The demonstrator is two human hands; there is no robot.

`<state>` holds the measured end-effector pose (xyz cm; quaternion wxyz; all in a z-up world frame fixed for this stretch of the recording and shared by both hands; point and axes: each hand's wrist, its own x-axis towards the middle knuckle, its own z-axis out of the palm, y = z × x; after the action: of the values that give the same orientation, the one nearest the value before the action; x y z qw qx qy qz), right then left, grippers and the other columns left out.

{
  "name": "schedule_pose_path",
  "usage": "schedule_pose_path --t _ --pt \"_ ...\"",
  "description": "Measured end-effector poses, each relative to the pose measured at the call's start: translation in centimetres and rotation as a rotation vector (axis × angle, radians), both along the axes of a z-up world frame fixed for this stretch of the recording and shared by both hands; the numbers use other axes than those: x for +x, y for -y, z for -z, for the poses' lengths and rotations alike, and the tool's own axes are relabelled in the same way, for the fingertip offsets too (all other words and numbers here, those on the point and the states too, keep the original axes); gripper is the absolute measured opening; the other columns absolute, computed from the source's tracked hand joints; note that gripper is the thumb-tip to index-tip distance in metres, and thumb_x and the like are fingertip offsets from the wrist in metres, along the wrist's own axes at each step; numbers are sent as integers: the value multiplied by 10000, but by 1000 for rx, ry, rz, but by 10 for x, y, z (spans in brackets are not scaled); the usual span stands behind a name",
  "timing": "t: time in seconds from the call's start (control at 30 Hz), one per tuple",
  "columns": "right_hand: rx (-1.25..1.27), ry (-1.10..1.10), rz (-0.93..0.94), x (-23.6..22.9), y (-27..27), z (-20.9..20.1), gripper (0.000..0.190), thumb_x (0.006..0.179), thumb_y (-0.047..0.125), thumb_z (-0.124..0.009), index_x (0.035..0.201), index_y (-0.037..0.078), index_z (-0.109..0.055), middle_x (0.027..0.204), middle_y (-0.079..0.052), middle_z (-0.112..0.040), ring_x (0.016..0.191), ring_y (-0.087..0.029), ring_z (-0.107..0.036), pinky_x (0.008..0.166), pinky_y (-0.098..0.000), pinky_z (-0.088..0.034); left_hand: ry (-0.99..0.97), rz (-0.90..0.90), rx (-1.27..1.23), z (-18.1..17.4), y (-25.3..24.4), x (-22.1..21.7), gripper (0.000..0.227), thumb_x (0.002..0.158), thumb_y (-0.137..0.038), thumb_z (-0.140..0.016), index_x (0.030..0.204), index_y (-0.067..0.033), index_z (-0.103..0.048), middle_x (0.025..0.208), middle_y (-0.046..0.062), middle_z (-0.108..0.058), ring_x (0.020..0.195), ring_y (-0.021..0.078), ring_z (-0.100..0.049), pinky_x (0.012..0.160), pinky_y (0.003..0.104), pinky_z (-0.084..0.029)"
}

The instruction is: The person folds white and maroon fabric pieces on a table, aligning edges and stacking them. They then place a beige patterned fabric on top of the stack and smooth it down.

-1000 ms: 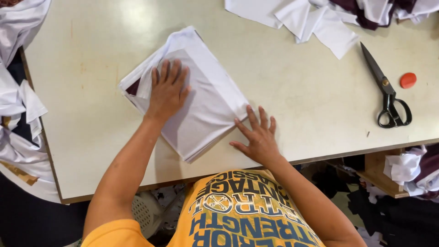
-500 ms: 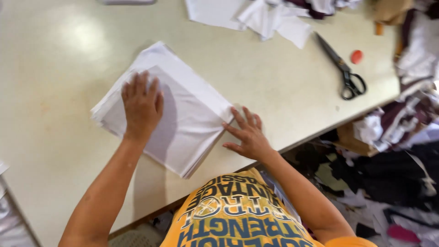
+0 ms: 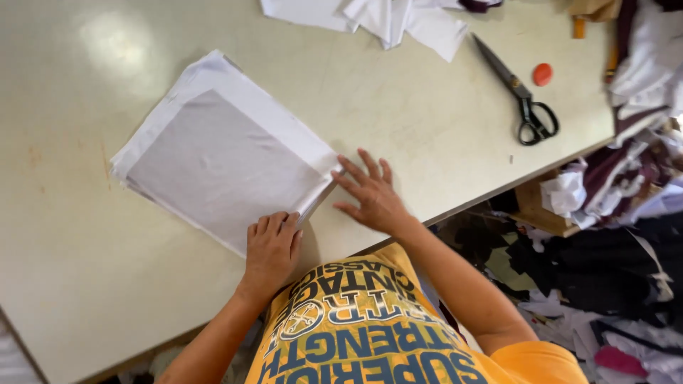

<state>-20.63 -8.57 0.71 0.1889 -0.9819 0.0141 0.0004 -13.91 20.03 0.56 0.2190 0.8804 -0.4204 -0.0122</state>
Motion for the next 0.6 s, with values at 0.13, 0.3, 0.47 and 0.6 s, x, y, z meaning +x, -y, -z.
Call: schedule_pose_path --t 0.13,0.3,0.47,0.6 --pt "-18 99 -87 11 40 16 518 999 498 -686 1500 394 -599 1618 28 -495 1576 -354 -282 1177 -612 -269 35 -97 38 -2 -4 -19 313 1031 -327 -621 1302 -187 -692 1139 44 -610 1075 258 -624 864 406 -440" --pt "189 151 -288 44 53 19 393 995 317 -771 1383 335 -709 1451 -13 -623 1535 -373 -360 1184 -591 -310 -11 -262 4 -14 16 -20 233 1039 -281 -671 1219 -141 -719 1081 87 -639 1015 282 -649 844 409 -449" --pt "177 195 -471 75 47 21 195 929 351 -849 1110 308 -789 1254 24 -688 1469 -317 -456 1164 -544 -365 -9 -314 0 3 19 -13 117 985 -293 -768 1017 -186 -733 1019 13 -627 967 252 -627 802 379 -449" --pt "192 145 -479 85 50 -1 79 934 315 -852 988 260 -837 1142 2 -711 1373 -284 -510 1104 -504 -403 -116 -327 -16 -5 18 -7 114 1015 -306 -737 1009 -192 -742 1011 19 -650 962 259 -640 813 388 -465"
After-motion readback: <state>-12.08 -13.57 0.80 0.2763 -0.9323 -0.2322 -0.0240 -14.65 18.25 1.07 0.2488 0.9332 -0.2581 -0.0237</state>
